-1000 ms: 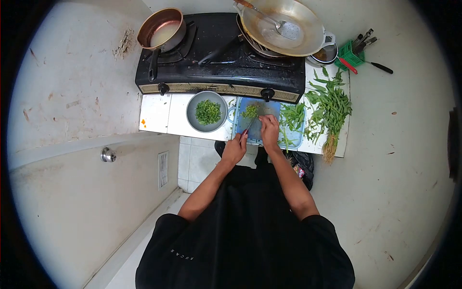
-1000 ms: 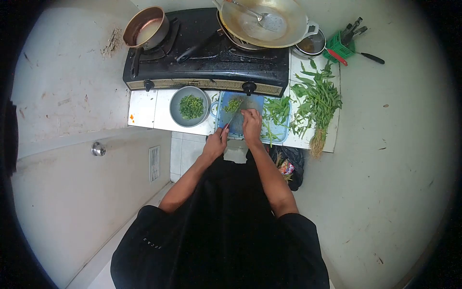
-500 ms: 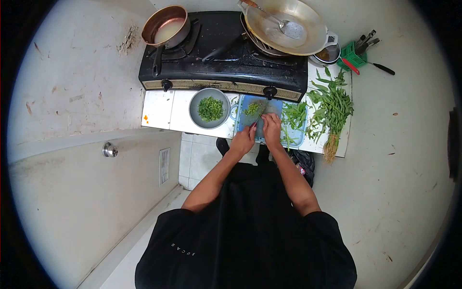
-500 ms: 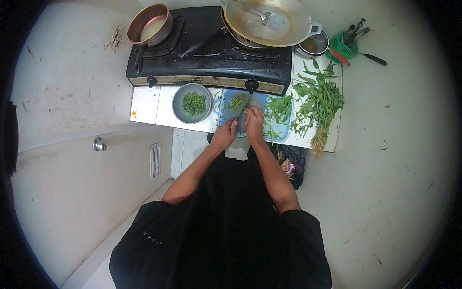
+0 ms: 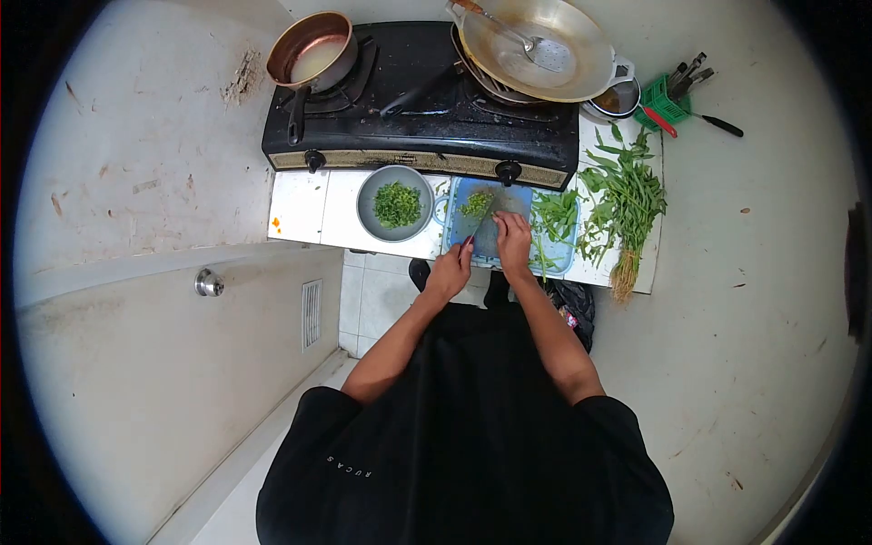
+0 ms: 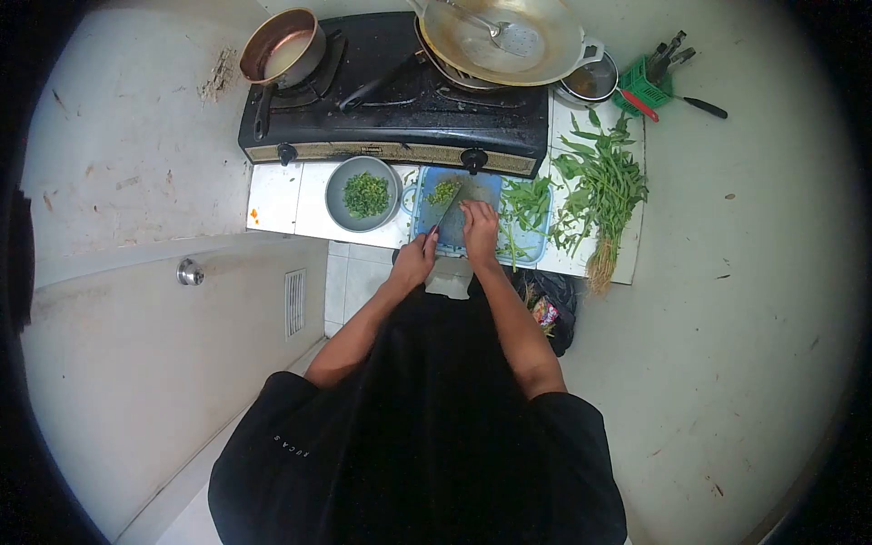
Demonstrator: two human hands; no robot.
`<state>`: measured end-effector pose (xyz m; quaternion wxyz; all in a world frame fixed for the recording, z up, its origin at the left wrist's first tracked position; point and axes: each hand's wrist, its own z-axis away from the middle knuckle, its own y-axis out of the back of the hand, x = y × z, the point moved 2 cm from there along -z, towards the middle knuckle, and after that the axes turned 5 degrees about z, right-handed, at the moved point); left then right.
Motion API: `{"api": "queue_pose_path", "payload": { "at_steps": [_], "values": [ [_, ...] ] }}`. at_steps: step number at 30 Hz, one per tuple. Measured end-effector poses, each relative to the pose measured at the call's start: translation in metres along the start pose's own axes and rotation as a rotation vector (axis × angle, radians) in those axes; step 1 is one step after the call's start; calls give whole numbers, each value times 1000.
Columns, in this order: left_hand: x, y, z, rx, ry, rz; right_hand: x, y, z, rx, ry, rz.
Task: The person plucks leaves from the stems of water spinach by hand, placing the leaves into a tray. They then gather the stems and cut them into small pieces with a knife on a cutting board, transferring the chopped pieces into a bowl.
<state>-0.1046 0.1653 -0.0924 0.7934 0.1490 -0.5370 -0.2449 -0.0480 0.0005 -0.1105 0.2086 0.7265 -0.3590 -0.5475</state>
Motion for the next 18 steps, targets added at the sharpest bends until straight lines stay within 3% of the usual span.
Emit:
{"api": "queue_pose_path", "payload": {
  "at_steps": [10,18],
  "values": [
    [1,-1,-5,-75,21,31,3,-3,2,-5,-115,-60],
    [2,-4,-4,-27,-25,-40,-3,1,5,2,1,104]
  ]
}}
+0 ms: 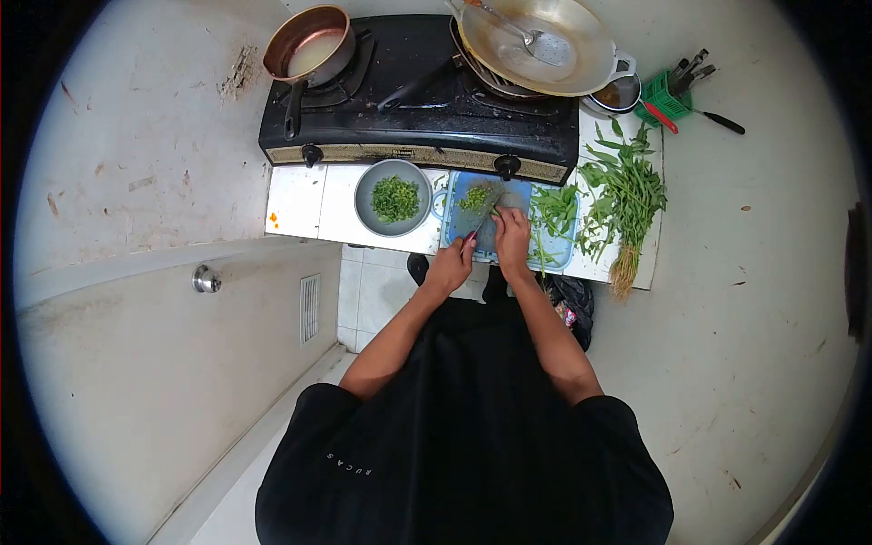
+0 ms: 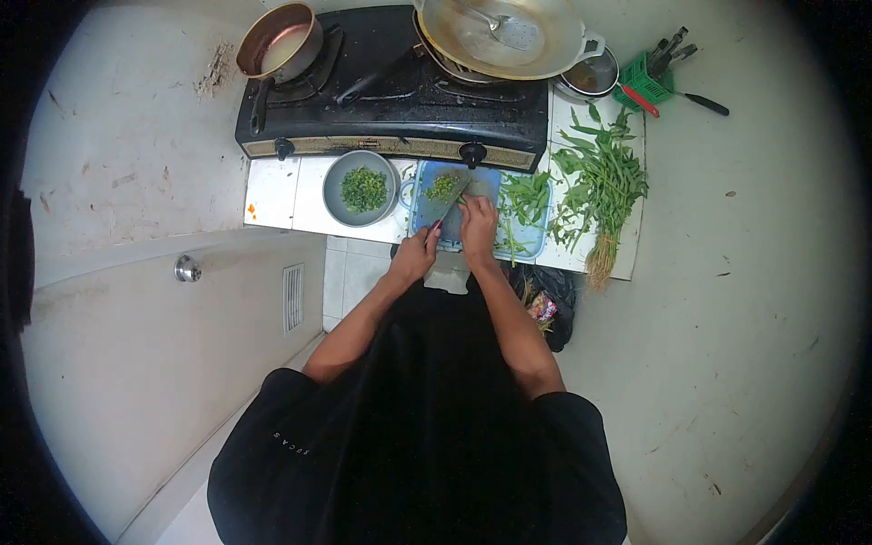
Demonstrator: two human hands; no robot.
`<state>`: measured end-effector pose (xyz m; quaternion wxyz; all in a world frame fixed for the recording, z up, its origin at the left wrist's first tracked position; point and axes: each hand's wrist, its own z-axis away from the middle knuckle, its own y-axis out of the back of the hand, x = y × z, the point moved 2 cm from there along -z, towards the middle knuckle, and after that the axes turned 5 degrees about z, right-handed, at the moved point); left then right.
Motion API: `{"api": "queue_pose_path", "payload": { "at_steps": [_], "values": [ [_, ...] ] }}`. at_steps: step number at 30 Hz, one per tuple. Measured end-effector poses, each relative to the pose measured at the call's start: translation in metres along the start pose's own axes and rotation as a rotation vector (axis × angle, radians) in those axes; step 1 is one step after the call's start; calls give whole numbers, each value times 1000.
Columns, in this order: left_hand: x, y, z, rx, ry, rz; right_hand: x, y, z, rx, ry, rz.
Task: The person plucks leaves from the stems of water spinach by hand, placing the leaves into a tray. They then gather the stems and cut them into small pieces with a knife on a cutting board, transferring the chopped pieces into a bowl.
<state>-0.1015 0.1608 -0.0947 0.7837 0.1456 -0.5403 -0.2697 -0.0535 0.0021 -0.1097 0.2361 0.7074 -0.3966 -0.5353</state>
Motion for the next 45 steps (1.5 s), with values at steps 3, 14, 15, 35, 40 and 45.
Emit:
{"api": "queue_pose_path", "payload": {
  "at_steps": [3,14,15,35,40,45],
  "values": [
    [3,-1,2,30,-39,-42,4,-1,3,-67,-43,-40],
    [15,-6,5,58,-36,-101,5,-3,6,-54,-6,38],
    [10,-5,10,32,-1,-115,4,-4,6,-58,-11,38],
    [12,-4,8,17,4,-17,3,-3,6,-47,9,46],
    [11,-16,-8,37,13,-44,3,-4,7,-41,0,29],
    [9,-20,-11,83,-76,-30,5,-7,7,-43,0,39]
  ]
}}
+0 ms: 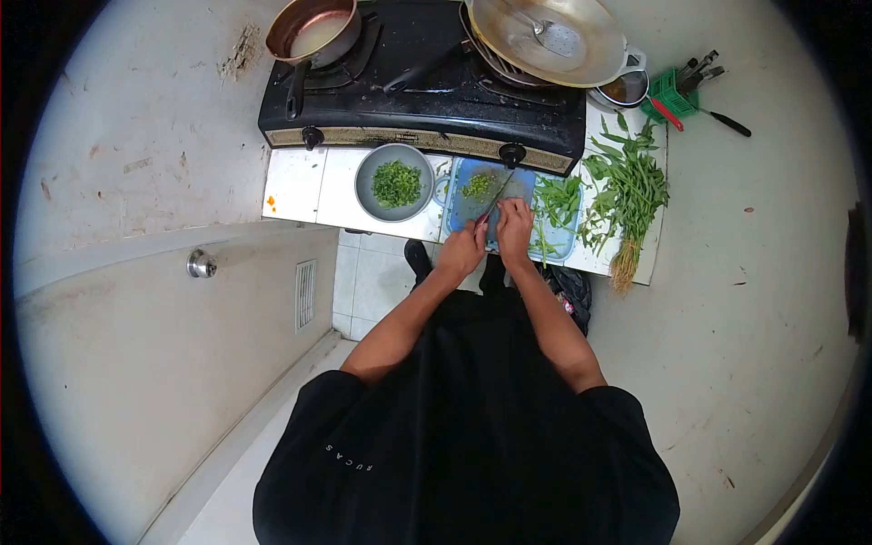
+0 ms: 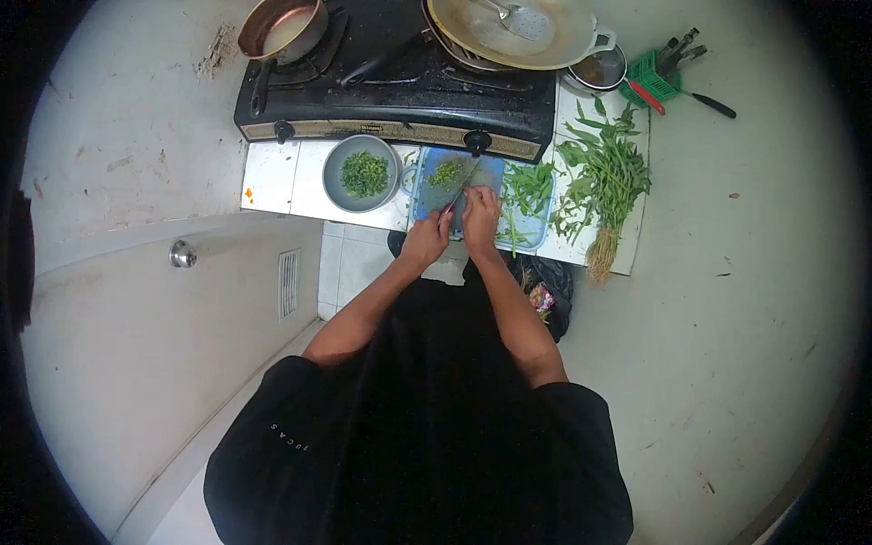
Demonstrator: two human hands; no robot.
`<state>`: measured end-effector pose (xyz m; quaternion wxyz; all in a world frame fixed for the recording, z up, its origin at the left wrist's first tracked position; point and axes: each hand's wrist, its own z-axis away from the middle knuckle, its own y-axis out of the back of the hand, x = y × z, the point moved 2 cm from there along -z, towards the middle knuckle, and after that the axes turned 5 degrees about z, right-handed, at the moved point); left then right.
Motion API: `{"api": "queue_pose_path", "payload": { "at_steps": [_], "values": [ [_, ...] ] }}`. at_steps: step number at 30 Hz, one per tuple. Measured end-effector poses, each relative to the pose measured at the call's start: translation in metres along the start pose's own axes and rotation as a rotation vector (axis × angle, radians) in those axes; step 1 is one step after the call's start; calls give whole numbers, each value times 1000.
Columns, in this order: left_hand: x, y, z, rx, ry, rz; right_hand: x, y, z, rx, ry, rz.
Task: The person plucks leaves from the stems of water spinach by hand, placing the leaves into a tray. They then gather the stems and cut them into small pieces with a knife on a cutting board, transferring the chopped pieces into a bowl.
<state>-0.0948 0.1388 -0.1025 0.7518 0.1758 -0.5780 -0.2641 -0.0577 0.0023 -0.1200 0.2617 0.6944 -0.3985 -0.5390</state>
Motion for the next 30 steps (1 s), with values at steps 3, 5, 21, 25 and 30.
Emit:
{"api": "queue_pose_path", "payload": {
  "at_steps": [3,5,21,25,30],
  "values": [
    [-2,13,24,-32,41,-79,-2,1,-1,12,9,-3],
    [-10,20,31,-38,41,-100,-2,4,-1,17,8,-13],
    [-8,15,16,-75,69,58,-6,7,-1,70,-24,-59],
    [-9,13,16,-63,62,41,-8,9,-3,21,-3,-36],
    [-3,7,9,-48,47,14,-2,9,5,-50,50,44]
  ]
}}
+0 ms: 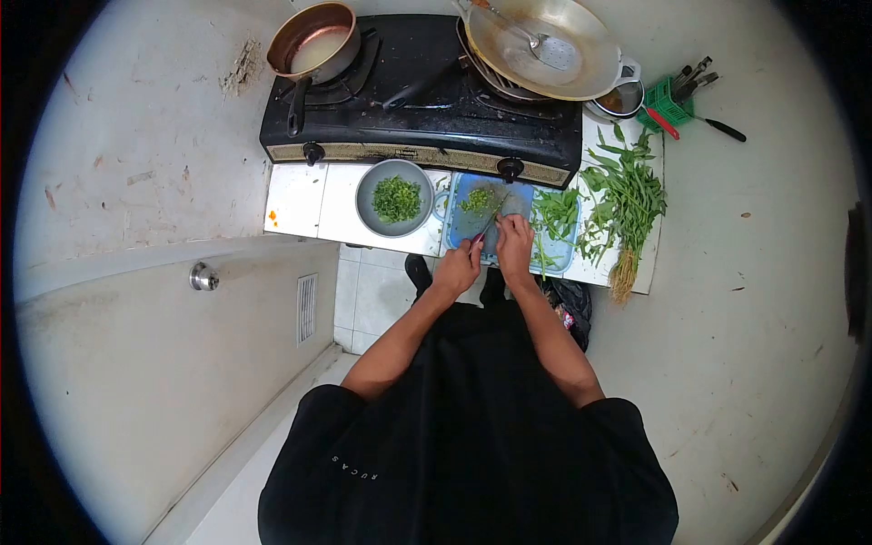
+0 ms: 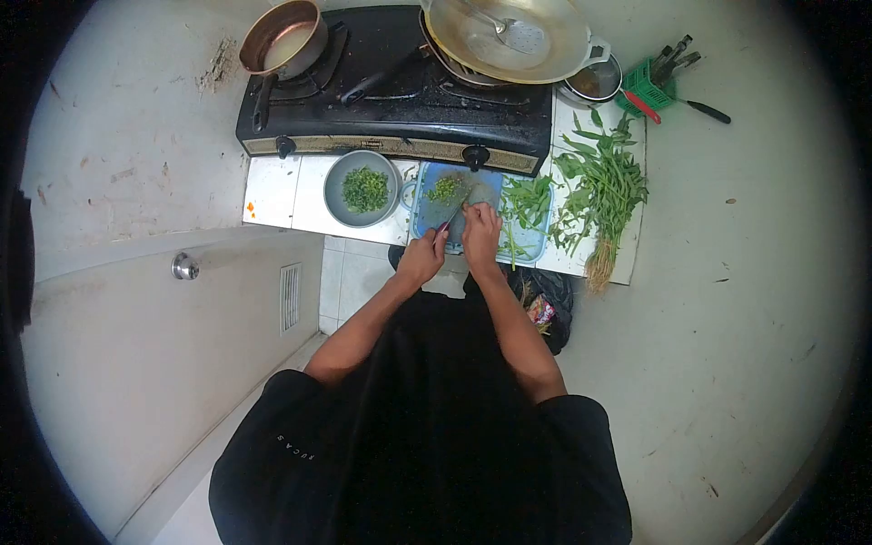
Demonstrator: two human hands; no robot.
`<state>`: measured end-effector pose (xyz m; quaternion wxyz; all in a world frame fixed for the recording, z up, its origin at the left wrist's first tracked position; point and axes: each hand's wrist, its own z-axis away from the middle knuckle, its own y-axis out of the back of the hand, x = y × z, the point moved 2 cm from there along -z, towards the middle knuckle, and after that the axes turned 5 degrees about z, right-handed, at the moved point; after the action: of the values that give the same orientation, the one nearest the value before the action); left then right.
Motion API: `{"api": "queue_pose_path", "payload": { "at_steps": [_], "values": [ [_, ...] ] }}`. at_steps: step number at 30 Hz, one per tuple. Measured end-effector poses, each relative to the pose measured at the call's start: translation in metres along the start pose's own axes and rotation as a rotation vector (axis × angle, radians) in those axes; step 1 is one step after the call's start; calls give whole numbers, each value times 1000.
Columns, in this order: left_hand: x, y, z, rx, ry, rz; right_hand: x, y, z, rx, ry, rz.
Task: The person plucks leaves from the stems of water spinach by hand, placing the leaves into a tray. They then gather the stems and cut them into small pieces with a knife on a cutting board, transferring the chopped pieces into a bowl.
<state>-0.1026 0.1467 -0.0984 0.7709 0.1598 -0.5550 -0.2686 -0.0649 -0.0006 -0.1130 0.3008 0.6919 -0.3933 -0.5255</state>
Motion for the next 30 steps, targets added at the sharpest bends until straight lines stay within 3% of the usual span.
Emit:
{"api": "queue_pose_path", "payload": {
  "at_steps": [14,19,30],
  "values": [
    [-5,8,12,-18,19,-89,7,-2,1,45,32,-23],
    [-6,0,-2,57,-2,7,4,2,0,35,15,-50],
    [-5,5,20,-10,-3,12,6,5,-1,34,-38,-105]
  ]
}}
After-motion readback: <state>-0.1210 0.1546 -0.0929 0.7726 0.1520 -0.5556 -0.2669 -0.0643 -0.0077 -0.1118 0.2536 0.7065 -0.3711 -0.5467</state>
